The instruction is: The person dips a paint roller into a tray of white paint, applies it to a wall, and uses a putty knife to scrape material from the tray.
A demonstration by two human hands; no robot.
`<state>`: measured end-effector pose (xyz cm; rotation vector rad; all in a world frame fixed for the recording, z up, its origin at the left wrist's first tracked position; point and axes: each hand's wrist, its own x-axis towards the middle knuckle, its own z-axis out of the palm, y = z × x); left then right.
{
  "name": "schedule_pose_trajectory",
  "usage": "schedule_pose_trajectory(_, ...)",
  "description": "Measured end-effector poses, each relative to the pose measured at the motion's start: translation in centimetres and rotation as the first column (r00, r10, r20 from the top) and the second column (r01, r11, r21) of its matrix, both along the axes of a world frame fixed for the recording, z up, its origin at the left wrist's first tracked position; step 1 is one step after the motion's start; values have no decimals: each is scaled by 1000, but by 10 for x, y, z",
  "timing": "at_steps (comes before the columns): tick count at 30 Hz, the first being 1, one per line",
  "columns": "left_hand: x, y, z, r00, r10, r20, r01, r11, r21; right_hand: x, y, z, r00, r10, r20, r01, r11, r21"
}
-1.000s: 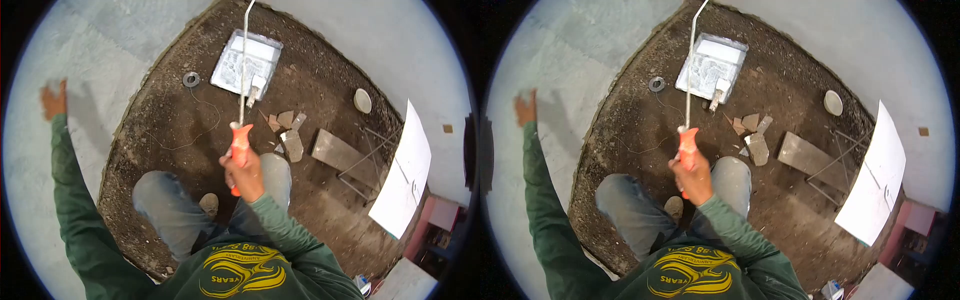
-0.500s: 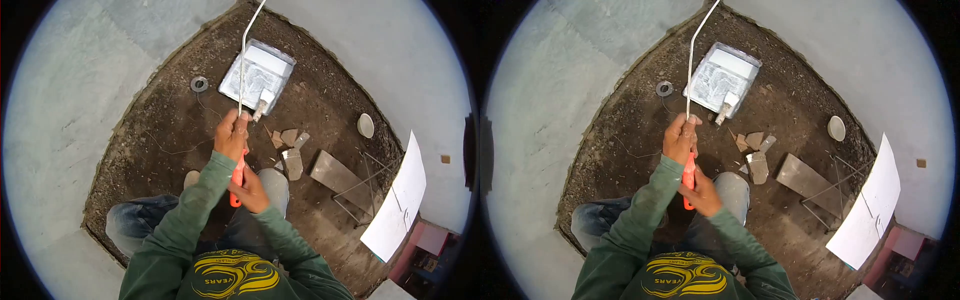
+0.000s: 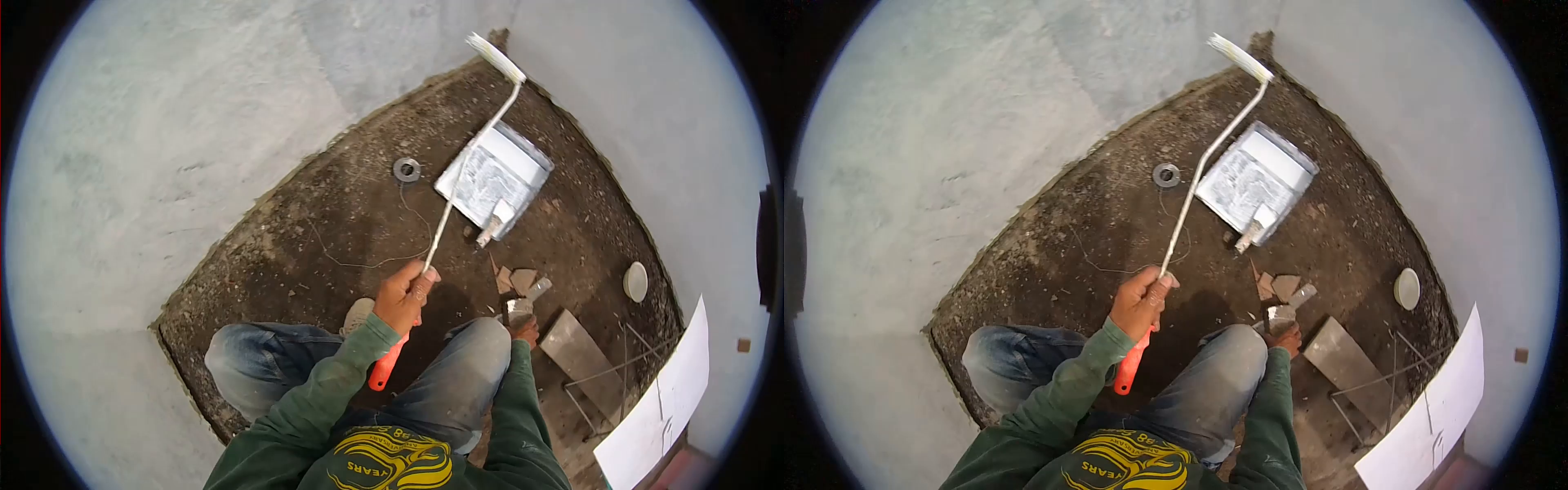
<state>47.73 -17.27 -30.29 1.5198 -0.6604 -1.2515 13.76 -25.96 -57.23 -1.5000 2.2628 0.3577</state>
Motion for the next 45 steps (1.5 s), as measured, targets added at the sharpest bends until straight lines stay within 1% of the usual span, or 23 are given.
schedule_pose_trajectory(3, 3, 11, -2, 1000, 0, 20, 0, 1000, 19, -16, -2, -35, 994, 107, 34, -106, 993, -45)
schedule_pose_trajectory(4, 3, 13, 1, 1000, -2, 19, 1, 999, 36, -46, -5, -100, 952, 303, -54, -306, 949, -76)
schedule_pose_trajectory(5, 2, 15, 1, 1000, 13, 11, -13, 999, 34, -38, -6, -91, 947, 316, -62, -320, 944, -76)
schedule_pose_trajectory(7, -1, 19, -1, 996, 45, -81, -43, 999, 17, 6, 3, -61, 840, 521, 153, -525, 851, -14)
schedule_pose_trajectory(9, 0, 23, 5, 995, 66, -77, -64, 998, 26, 43, 15, -37, 678, 726, 115, -701, 686, -197)
schedule_pose_trajectory(12, 2, 36, 5, 994, 98, -40, -97, 995, 15, 74, 8, -18, 585, 802, 121, -791, 597, -133)
schedule_pose_trajectory(15, 2, 42, 3, 993, 121, -13, -121, 992, -26, 76, 0, -33, 576, 806, 140, -803, 589, -91)
schedule_pose_trajectory(21, -12, 34, 10, 995, 94, -29, -93, 995, 35, 72, 2, -26, 529, 840, 122, -825, 543, -158)
schedule_pose_trajectory(22, -14, 30, 9, 997, 65, -47, -63, 997, 45, 66, 4, -28, 555, 823, 122, -807, 568, -162)
schedule_pose_trajectory(24, -11, 16, 6, 998, 5, -62, -2, 999, 41, 40, -10, -57, 631, 743, 223, -661, 665, -347)
schedule_pose_trajectory(26, -11, 7, -4, 986, -76, -150, 87, 994, 73, -1, -19, -65, 828, 391, 402, -283, 910, -303)
schedule_pose_trajectory(27, -13, 2, -9, 983, -98, -153, 110, 991, 73, -9, -9, -45, 838, 372, 399, -263, 916, -302)
schedule_pose_trajectory(29, -19, -13, -22, 964, -157, -212, 180, 979, 93, -18, 12, 23, 912, 231, 339, -5, 832, -555)
schedule_pose_trajectory(30, -23, -22, -34, 950, -185, -252, 209, 975, 73, -15, 20, 35, 917, 212, 337, 16, 827, -562)
schedule_pose_trajectory(32, -31, -37, -48, 937, -215, -275, 244, 967, 76, 1, 33, 56, 632, 201, 748, 271, 847, -457)
schedule_pose_trajectory(35, -43, -51, -65, 922, -248, -297, 289, 952, 101, 75, 51, 118, 295, -29, 955, 307, 950, -66)
schedule_pose_trajectory(36, -44, -54, -68, 911, -260, -321, 309, 944, 114, 101, 50, 129, 230, -7, 973, 258, 965, -54)
schedule_pose_trajectory(38, -41, -66, -69, 900, -285, -331, 339, 933, 117, 147, 37, 154, -22, -202, 979, 225, 953, 202)
schedule_pose_trajectory(40, -41, -66, -74, 890, -263, -373, 338, 928, 153, 172, 17, 129, -349, -356, 867, 68, 913, 402)
schedule_pose_trajectory(41, -40, -67, -74, 886, -270, -376, 349, 923, 161, 178, 13, 122, -352, -359, 864, 79, 909, 410)
schedule_pose_trajectory(43, -32, -73, -70, 890, -142, -433, 248, 948, 199, 187, 2, 116, -459, -434, 775, 19, 868, 497)
schedule_pose_trajectory(44, -27, -74, -86, 889, -72, -452, 191, 956, 223, 189, -3, 119, -463, -432, 774, 24, 867, 498)
schedule_pose_trajectory(45, -25, -73, -86, 889, -75, -452, 196, 954, 227, 191, -4, 128, -597, -452, 662, -57, 848, 527)
